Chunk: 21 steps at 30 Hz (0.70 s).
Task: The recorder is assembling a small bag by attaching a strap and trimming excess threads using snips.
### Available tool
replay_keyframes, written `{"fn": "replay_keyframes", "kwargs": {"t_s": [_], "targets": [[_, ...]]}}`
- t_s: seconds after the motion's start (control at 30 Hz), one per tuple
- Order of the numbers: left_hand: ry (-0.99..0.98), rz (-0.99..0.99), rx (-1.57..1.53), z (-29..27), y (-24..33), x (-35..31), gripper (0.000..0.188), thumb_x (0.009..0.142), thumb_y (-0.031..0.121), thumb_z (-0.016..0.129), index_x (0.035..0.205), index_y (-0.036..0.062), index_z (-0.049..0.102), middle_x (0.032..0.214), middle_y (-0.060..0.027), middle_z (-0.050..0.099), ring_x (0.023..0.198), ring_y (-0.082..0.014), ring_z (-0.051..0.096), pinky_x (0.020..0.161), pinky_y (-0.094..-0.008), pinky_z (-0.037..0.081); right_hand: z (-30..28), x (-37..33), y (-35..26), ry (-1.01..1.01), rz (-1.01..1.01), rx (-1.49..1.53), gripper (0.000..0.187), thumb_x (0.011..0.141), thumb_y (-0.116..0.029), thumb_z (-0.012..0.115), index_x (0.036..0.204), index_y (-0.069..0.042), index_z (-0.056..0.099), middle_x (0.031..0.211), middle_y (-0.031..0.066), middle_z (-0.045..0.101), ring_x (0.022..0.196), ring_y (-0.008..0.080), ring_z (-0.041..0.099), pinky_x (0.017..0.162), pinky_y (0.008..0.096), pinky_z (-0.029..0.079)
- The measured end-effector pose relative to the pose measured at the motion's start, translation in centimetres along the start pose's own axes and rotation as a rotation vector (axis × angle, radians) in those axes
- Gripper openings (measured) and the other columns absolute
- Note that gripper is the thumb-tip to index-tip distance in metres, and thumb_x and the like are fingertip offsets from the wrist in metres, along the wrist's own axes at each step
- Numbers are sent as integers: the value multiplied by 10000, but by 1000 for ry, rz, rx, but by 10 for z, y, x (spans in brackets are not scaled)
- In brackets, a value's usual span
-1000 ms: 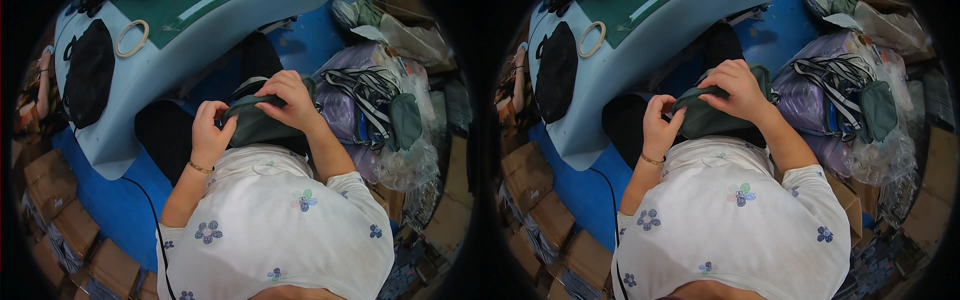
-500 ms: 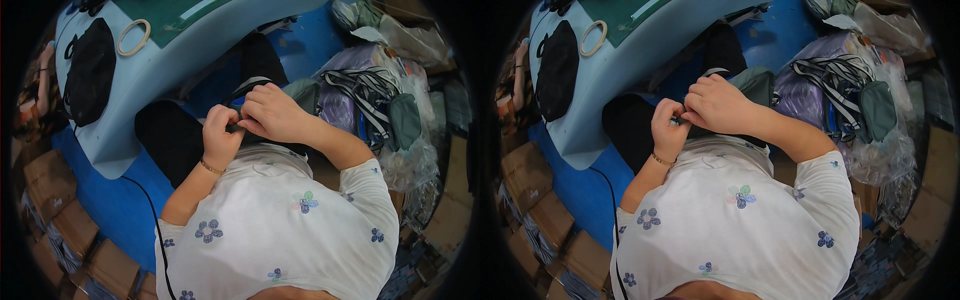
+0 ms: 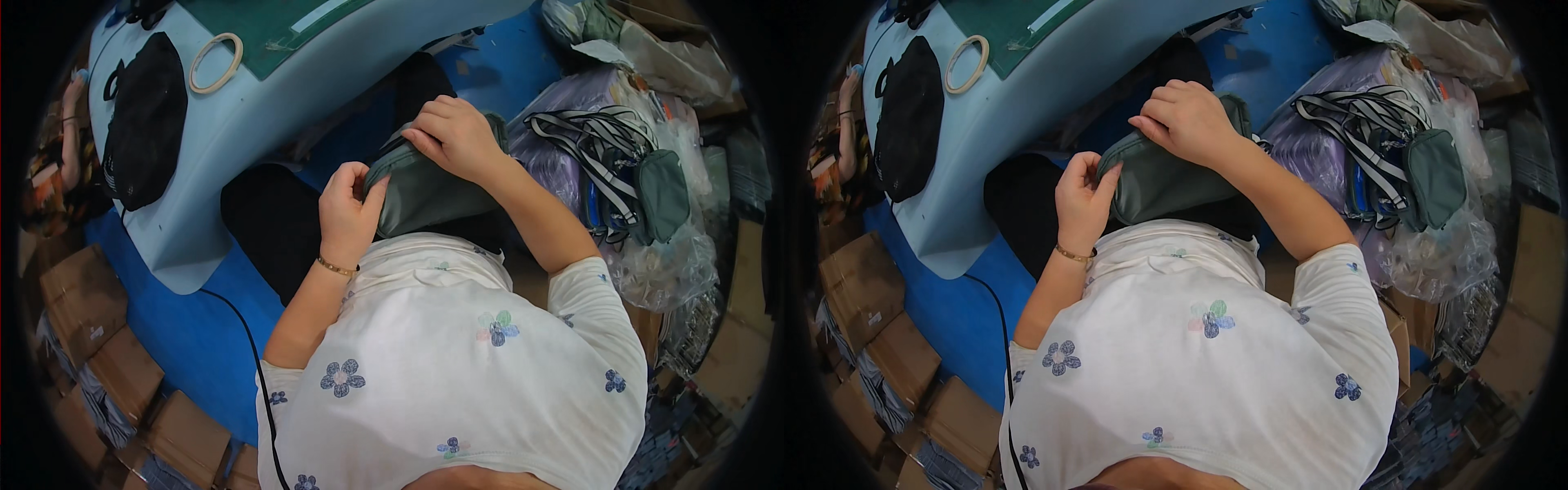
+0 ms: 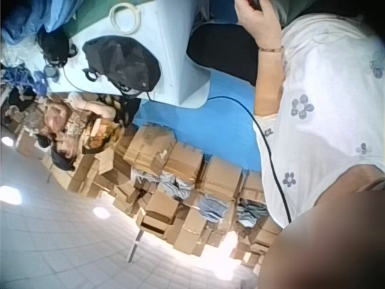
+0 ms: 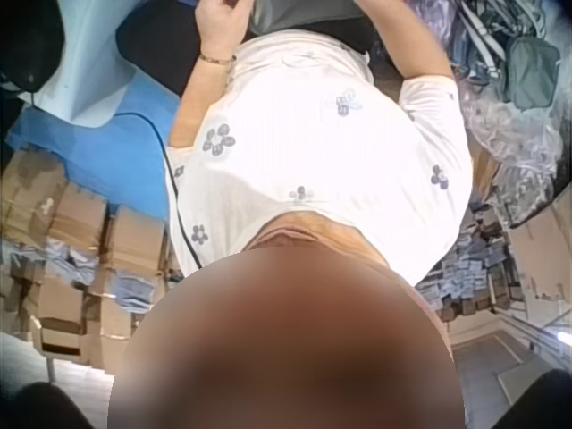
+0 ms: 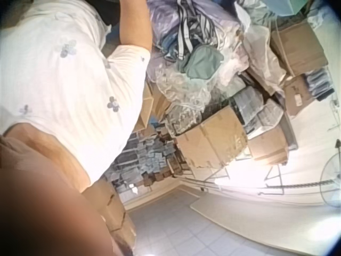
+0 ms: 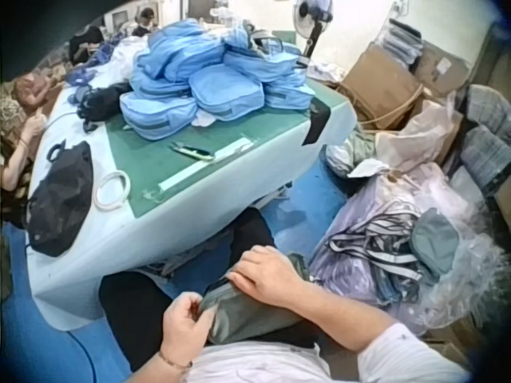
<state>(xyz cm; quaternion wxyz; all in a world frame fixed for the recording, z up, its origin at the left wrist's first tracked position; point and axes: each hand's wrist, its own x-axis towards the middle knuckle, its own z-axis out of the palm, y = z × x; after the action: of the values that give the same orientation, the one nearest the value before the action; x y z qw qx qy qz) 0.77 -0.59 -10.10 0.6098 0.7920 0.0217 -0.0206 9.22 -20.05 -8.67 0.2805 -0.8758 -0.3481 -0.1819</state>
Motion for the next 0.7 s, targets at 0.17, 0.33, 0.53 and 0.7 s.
{"fn": "replay_keyframes", "kwargs": {"t_s": [0.17,0.33,0.53,0.7], "targets": [[13,9,-111,-1,0,6,155,843,71,669,908,15,540,804,15,529,709,-30,485,607,-174,414,11,2,2,-6,22,-46,198,770,-237,694,657,-96,613,654,23,573,658,211,570,584,324,451],[71,294,159,-1,-6,20,174,821,105,679,896,20,547,760,-43,537,611,-105,485,587,-220,418,21,5,-4,-45,52,-40,182,766,-205,689,670,-87,589,649,49,541,654,234,551,566,330,440],[-197,-190,-260,-12,-17,28,153,834,84,677,826,68,525,728,56,505,686,-26,454,618,-197,389,12,2,5,117,140,-129,204,777,-293,680,916,-148,647,886,5,632,913,201,578,858,374,364],[-257,-261,-654,-10,-36,32,184,896,163,628,766,94,518,702,78,473,659,-19,420,617,-187,363,-3,-27,39,180,630,59,269,881,-308,581,1055,-116,654,980,41,650,944,178,585,869,314,397]]}}
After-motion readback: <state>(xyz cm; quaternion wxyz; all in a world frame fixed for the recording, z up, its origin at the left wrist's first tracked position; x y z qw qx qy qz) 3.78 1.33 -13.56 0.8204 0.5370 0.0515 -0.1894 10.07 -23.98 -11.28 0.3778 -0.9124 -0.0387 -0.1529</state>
